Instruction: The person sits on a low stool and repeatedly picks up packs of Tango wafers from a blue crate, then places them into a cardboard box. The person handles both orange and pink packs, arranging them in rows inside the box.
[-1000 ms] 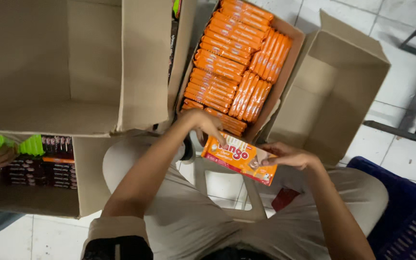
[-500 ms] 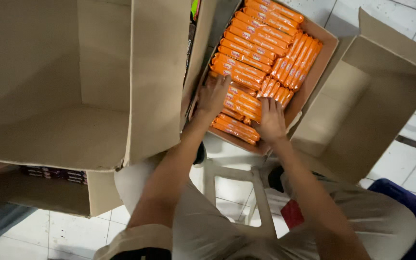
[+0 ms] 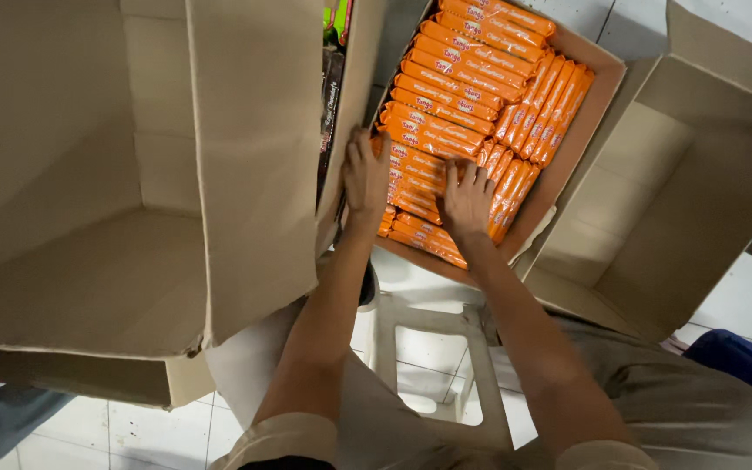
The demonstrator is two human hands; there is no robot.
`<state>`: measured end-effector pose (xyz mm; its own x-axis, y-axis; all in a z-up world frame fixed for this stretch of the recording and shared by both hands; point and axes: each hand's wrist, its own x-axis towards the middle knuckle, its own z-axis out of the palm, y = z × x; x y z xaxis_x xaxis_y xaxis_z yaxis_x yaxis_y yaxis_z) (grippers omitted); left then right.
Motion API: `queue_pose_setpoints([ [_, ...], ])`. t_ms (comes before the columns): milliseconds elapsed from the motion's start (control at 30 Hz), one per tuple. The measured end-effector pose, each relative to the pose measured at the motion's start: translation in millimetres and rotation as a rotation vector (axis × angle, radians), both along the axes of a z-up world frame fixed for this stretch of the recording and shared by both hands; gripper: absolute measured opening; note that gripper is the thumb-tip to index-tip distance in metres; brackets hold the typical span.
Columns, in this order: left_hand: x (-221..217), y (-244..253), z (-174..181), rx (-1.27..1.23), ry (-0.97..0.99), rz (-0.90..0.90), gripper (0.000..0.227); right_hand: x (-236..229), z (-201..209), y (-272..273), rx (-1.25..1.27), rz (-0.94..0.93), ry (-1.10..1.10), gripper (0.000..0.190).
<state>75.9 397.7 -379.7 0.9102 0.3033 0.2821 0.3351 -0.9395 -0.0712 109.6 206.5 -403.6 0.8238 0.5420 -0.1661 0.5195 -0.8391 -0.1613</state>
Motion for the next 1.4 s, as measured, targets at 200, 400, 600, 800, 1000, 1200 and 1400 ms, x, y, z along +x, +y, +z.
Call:
queue_pose_setpoints([
  [200, 4, 1, -19, 0.049, -0.019, -0.007, 0.017, 0, -38, -2, 0.043, 0.009, -0.066, 0.059],
  [400, 3, -4, -15, 0.060, -0.012, -0.032, 0.015, -5, -20, 3, 0.068, 0.052, -0.075, 0.062],
  [600, 4, -8, -22, 0.083, -0.071, -0.095, 0.015, -31, 22, -8, -0.004, 0.219, -0.060, 0.085],
  [800, -16, -44, -14, -0.044, 0.379, -0.115, 0.050, -36, 50, 8, -0.220, 0.126, 0.274, 0.105],
  [1000, -22, -65, -47, -0.001, 0.295, -0.214, 0.065, -19, 49, -34, 0.135, 0.028, 0.395, 0.088],
  [1200, -18, -52, -85, -0.033, 0.143, -0.298, 0.072, -20, 176, -159, 0.282, -0.083, 0.291, 0.080],
  [1400, -12, -44, -130, 0.049, -0.085, -0.341, 0.057, -69, 231, -323, 0.065, -0.450, 0.113, 0.074],
])
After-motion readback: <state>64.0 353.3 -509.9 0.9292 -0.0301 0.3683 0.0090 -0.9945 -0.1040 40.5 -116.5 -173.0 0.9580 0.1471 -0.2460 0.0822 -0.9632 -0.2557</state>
